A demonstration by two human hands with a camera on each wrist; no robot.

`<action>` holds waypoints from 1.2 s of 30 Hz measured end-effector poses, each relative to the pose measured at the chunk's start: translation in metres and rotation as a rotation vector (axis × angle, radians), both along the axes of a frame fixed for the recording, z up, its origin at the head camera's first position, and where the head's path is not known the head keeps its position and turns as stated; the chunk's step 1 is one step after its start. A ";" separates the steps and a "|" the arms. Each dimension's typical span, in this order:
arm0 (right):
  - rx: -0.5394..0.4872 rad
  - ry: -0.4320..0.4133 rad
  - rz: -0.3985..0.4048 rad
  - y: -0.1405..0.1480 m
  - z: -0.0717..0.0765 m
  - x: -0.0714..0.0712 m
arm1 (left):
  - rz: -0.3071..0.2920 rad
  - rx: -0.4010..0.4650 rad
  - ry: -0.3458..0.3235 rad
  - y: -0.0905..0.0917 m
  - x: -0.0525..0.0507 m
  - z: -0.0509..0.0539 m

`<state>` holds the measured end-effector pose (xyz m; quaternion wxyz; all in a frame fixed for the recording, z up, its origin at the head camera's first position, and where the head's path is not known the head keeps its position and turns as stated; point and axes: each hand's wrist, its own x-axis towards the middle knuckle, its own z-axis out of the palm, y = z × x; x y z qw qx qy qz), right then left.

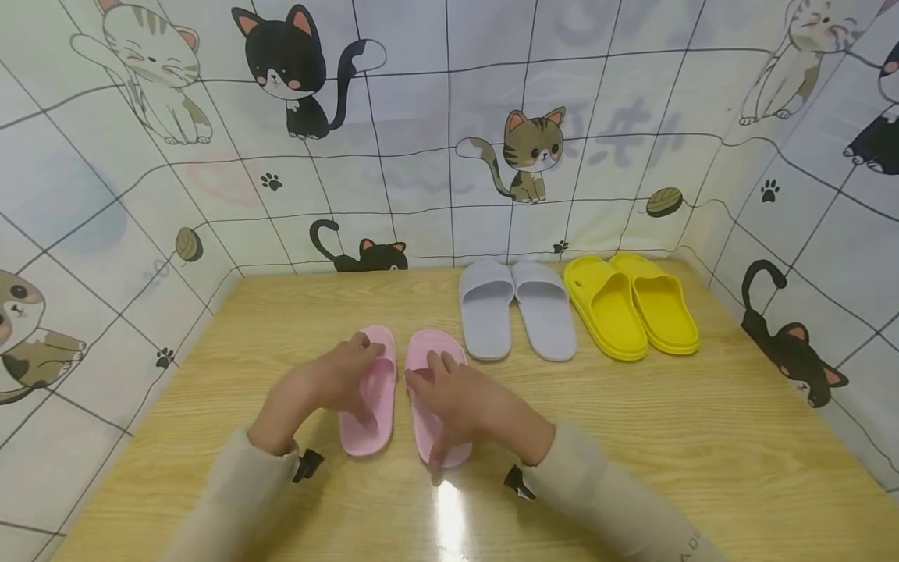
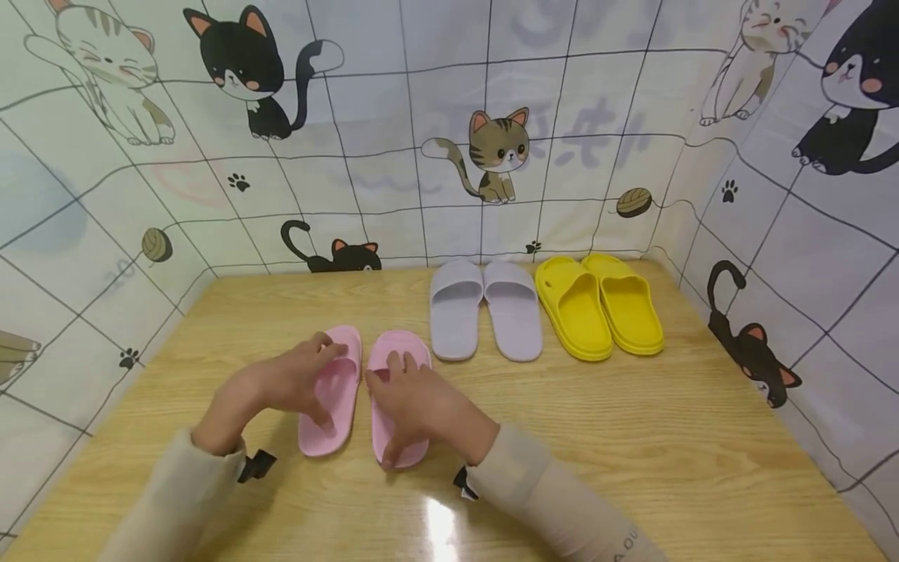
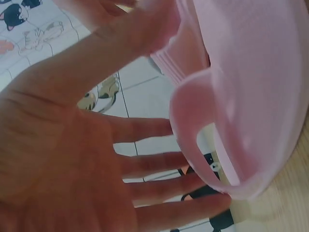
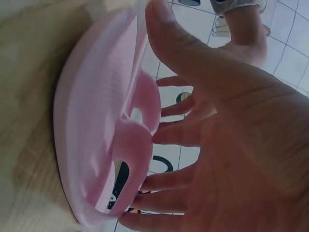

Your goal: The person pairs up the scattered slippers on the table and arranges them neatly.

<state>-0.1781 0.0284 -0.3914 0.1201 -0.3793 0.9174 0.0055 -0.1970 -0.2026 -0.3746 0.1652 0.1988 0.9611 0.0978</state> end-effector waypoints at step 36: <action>0.053 -0.004 0.004 -0.005 -0.006 0.004 | 0.030 -0.112 -0.050 0.020 0.024 -0.014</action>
